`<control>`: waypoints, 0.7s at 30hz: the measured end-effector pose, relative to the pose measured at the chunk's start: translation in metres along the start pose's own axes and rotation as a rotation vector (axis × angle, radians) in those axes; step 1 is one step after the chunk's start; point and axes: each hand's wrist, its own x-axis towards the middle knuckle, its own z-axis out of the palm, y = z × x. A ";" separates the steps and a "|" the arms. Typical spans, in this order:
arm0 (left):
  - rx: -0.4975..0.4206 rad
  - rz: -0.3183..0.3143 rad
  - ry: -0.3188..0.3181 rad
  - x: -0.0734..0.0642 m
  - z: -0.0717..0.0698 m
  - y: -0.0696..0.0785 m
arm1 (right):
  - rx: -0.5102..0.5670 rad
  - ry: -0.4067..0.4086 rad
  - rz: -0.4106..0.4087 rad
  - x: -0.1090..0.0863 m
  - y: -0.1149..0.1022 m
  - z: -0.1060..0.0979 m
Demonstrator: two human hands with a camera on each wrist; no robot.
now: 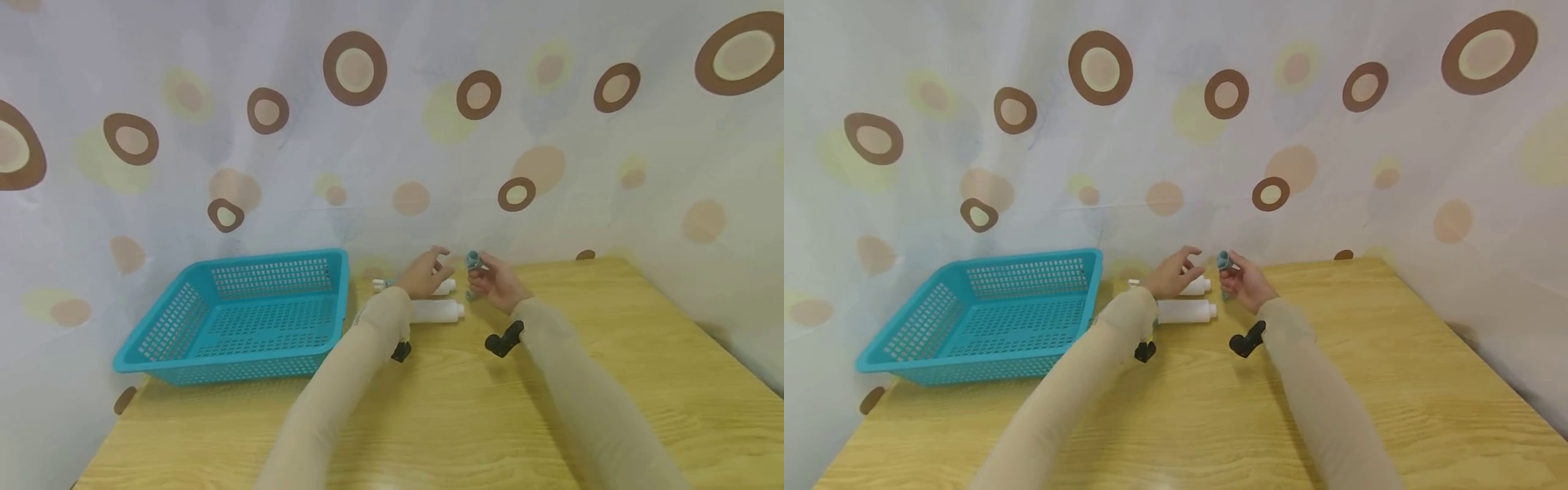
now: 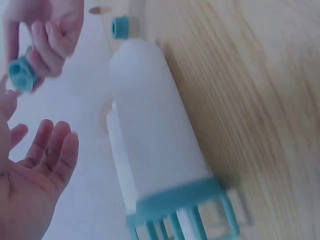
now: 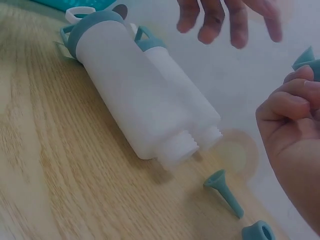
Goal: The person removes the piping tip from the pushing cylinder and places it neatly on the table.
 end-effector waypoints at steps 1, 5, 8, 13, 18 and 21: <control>-0.023 0.001 -0.017 0.001 0.003 0.003 | -0.002 -0.009 0.005 0.000 0.001 0.000; -0.092 0.029 -0.049 0.005 0.012 0.012 | -0.038 -0.060 0.024 0.002 0.003 0.002; -0.108 0.031 -0.051 0.007 0.015 0.017 | -0.069 -0.086 0.032 0.002 0.003 0.004; -0.093 0.015 -0.029 0.008 0.013 0.022 | -0.118 -0.103 0.040 0.001 0.001 0.006; -0.089 -0.008 -0.034 0.006 0.013 0.020 | -0.166 -0.146 0.057 -0.001 0.000 0.006; -0.099 -0.016 -0.040 0.006 0.013 0.018 | -0.233 -0.169 0.069 -0.002 -0.003 0.006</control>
